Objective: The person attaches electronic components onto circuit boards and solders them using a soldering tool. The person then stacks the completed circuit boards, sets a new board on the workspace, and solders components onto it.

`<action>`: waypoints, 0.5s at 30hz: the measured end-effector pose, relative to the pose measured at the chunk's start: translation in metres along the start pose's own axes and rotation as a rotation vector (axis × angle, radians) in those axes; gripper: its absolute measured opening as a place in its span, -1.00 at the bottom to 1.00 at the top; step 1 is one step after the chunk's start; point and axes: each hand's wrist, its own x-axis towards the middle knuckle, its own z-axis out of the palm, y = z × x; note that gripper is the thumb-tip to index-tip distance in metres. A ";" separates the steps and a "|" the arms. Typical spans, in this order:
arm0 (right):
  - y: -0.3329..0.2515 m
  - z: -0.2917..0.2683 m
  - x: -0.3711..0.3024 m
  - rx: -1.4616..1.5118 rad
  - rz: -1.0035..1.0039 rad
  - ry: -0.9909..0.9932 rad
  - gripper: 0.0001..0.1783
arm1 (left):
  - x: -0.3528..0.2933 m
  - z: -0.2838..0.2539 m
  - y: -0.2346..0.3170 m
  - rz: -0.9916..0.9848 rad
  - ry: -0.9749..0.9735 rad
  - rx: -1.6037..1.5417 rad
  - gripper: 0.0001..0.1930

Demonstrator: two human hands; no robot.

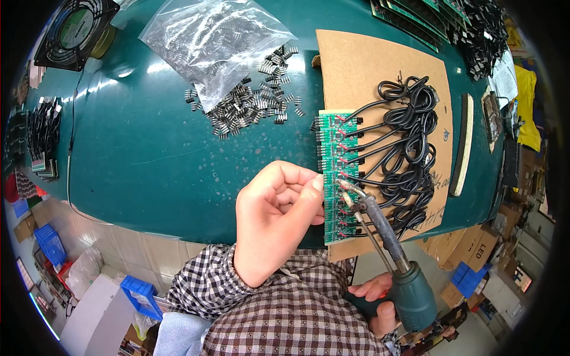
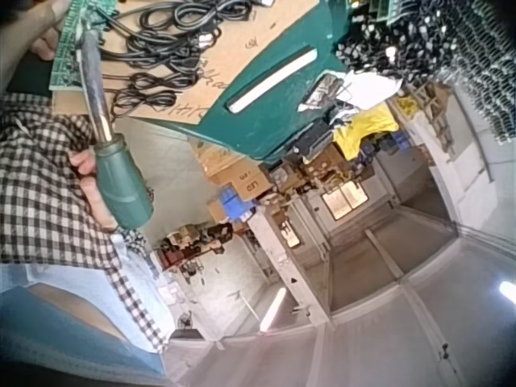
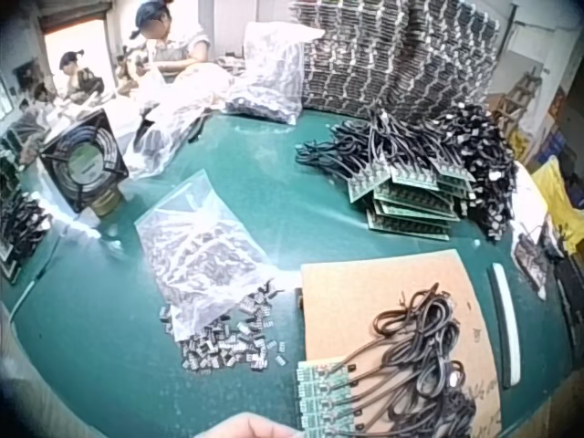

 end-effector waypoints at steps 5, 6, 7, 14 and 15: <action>-0.004 0.003 0.008 0.031 -0.103 -0.014 -0.47 | 0.000 -0.001 0.001 0.010 -0.002 0.003 -0.89; -0.005 0.005 0.012 0.047 -0.156 -0.029 -0.49 | -0.001 -0.002 0.001 0.013 -0.013 0.002 -0.88; -0.005 0.010 0.016 0.050 -0.159 -0.039 -0.49 | -0.002 -0.003 0.002 0.017 -0.022 0.002 -0.88; 0.001 0.010 0.028 0.279 -0.331 0.052 -0.51 | 0.008 -0.025 0.024 0.640 0.329 0.732 -0.84; 0.000 0.010 0.030 0.282 -0.335 0.041 -0.51 | 0.015 -0.024 0.026 0.664 0.369 0.865 -0.84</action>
